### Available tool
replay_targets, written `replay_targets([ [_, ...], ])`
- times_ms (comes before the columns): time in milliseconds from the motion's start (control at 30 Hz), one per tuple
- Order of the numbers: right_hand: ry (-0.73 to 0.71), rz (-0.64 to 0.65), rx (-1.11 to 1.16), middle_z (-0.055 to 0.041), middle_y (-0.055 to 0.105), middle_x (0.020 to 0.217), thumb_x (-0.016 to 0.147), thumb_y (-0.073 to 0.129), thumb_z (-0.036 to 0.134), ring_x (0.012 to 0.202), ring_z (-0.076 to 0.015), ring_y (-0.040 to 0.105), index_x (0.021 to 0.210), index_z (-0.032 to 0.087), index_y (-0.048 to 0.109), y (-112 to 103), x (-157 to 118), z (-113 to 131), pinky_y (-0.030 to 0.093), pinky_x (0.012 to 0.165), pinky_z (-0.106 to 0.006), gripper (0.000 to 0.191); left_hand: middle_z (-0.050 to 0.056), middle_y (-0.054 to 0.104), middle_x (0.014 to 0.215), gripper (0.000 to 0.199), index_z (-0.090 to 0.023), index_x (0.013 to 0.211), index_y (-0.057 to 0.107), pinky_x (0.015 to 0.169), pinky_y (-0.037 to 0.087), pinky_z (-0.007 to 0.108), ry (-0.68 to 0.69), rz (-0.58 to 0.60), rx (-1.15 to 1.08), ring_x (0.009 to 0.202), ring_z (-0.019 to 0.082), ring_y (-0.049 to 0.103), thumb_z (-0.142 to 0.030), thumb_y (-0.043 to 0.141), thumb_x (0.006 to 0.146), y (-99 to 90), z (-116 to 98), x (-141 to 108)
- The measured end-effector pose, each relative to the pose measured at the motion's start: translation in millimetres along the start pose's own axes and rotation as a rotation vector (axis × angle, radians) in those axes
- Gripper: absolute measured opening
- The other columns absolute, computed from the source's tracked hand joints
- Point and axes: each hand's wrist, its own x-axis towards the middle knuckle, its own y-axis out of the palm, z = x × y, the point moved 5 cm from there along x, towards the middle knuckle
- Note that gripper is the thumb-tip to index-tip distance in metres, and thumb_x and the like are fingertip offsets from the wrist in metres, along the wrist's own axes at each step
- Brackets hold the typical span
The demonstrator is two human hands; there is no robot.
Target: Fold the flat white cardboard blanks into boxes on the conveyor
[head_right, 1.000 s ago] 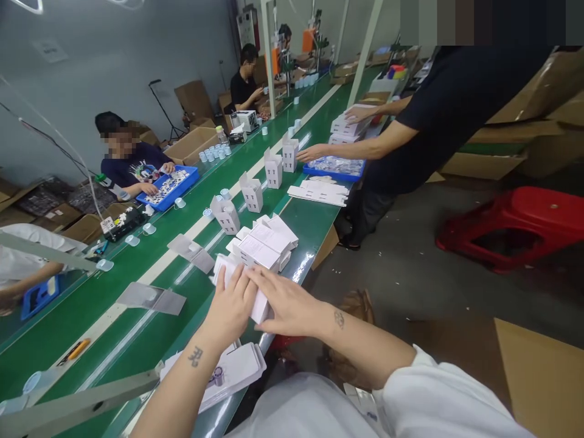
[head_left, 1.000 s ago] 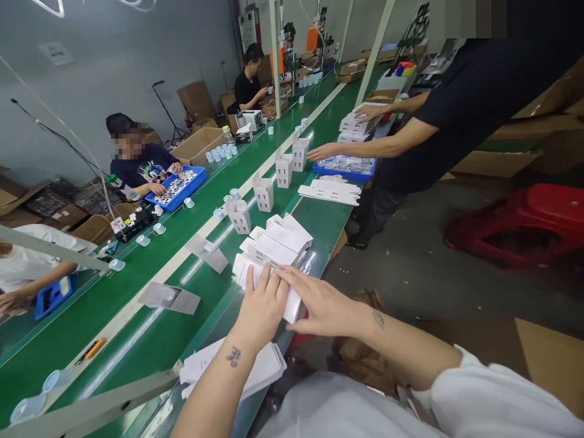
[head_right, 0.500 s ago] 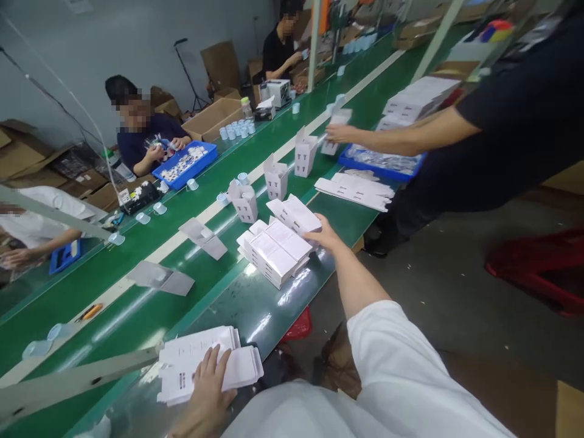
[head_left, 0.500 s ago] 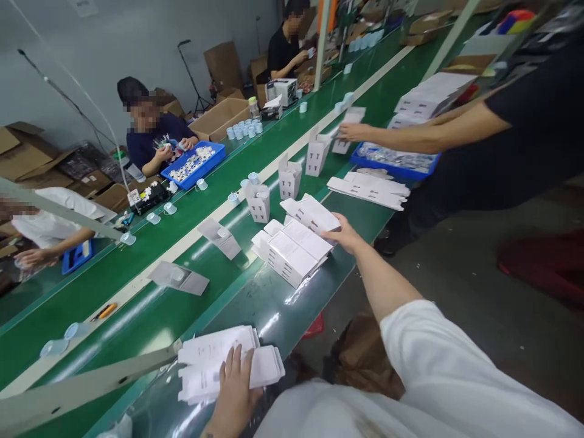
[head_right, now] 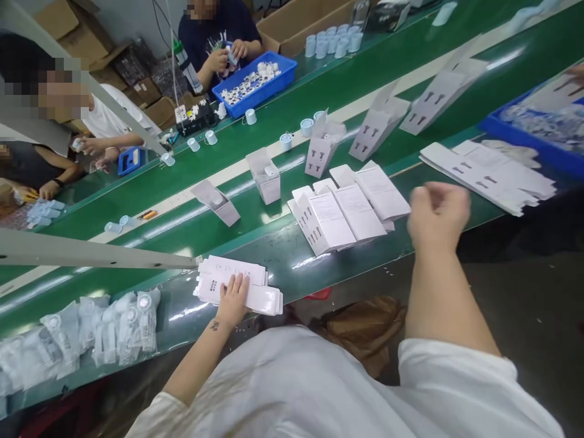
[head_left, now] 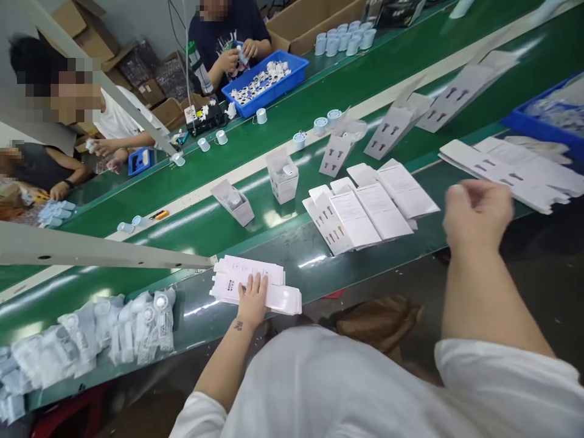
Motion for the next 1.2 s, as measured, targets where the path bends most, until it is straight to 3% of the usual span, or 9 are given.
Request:
replay_targets([
  [33, -0.026, 0.083, -0.069, -0.0104, 0.069, 0.128, 0.095, 0.049, 0.066, 0.125, -0.0369, 0.062, 0.144, 0.04, 0.048, 37, -20, 20, 0.056, 0.097, -0.055, 0.056, 0.02, 0.024, 0.168, 0.093, -0.017, 0.161, 0.025, 0.123, 0.019, 0.065, 0.031, 0.01, -0.015, 0.156, 0.038, 0.02, -0.026, 0.072, 0.081, 1.7, 2, -3],
  [100, 0.076, 0.58, -0.317, -0.0117, 0.069, 0.129, 0.103, 0.034, 0.057, 0.115, -0.033, 0.067, 0.142, 0.031, 0.052, 144, -73, 44, 0.056, 0.096, -0.056, 0.051, 0.021, 0.023, 0.168, 0.09, -0.014, 0.161, 0.025, 0.125, 0.017, 0.061, 0.092, 0.029, -0.044, 0.157, 0.036, 0.018, -0.025, 0.07, 0.083, 8.6, 3, -12],
  [200, 0.052, 0.877, -0.402, -0.016, 0.065, 0.134, 0.09, 0.069, 0.045, 0.123, -0.0332, 0.062, 0.129, 0.019, 0.064, 288, -138, 67, 0.051, 0.104, -0.048, 0.048, 0.021, 0.026, 0.167, 0.082, -0.014, 0.155, 0.037, 0.126, 0.014, 0.062, 0.195, 0.029, -0.136, 0.157, 0.036, 0.018, -0.021, 0.071, 0.081, 20.5, 4, -26],
  [333, 0.069, 0.989, -0.592, -0.0219, 0.065, 0.124, 0.074, 0.086, 0.031, 0.125, -0.0403, 0.056, 0.114, 0.012, 0.069, 382, -163, 56, 0.046, 0.104, -0.051, 0.048, 0.018, 0.054, 0.15, 0.048, -0.017, 0.133, 0.059, 0.123, 0.027, 0.054, 0.037, -0.292, -0.473, 0.147, 0.031, 0.041, -0.02, 0.066, 0.085, 6.5, 49, -27],
  [433, 0.049, 1.006, -0.678, -0.0201, 0.062, 0.124, 0.075, 0.086, 0.031, 0.124, -0.0382, 0.054, 0.113, 0.013, 0.068, 391, -162, 47, 0.044, 0.103, -0.048, 0.045, 0.024, 0.058, 0.139, 0.039, -0.012, 0.128, 0.056, 0.115, 0.035, 0.057, -0.247, -0.49, -0.578, 0.137, 0.034, 0.05, -0.022, 0.058, 0.09, -10.0, 106, -17],
  [567, -0.048, 1.006, -0.702, -0.0144, 0.059, 0.128, 0.077, 0.084, 0.028, 0.127, -0.0328, 0.049, 0.114, 0.018, 0.065, 387, -168, 59, 0.039, 0.106, -0.043, 0.043, 0.017, 0.067, 0.113, 0.042, -0.013, 0.113, 0.059, 0.101, 0.047, 0.048, -0.401, -0.505, -0.661, 0.115, 0.032, 0.063, -0.019, 0.075, 0.075, -17.8, 148, 0],
  [867, -0.051, 1.116, -0.492, 0.0037, 0.055, 0.072, 0.068, 0.082, 0.038, 0.068, -0.0149, 0.049, 0.073, 0.021, 0.05, 357, -162, 124, 0.034, 0.062, -0.025, 0.037, 0.007, 0.062, 0.104, 0.034, -0.02, 0.112, 0.056, 0.093, 0.051, 0.04, -0.291, -0.716, -0.808, 0.1, 0.022, 0.063, -0.025, 0.069, 0.081, -55.8, 144, -60],
  [1033, -0.02, 1.111, -0.294, 0.0059, 0.045, 0.07, 0.075, 0.07, 0.051, 0.063, -0.0123, 0.042, 0.075, 0.023, 0.04, 342, -180, 156, 0.034, 0.056, -0.024, 0.041, 0.008, 0.059, 0.1, 0.041, -0.017, 0.12, 0.056, 0.094, 0.049, 0.045, -0.139, -1.03, -0.75, 0.098, 0.025, 0.059, -0.034, 0.069, 0.085, -97.0, 138, -116],
  [1200, -0.091, 1.059, -0.143, 0.0053, 0.038, 0.07, 0.082, 0.065, 0.055, 0.065, -0.0126, 0.035, 0.072, 0.023, 0.036, 336, -203, 182, 0.031, 0.059, -0.025, 0.044, 0.007, 0.059, 0.099, 0.032, -0.019, 0.097, 0.071, 0.095, 0.049, 0.048, -0.165, -0.701, -0.768, 0.102, 0.028, 0.059, -0.035, 0.084, 0.072, -118.3, 130, -127],
])
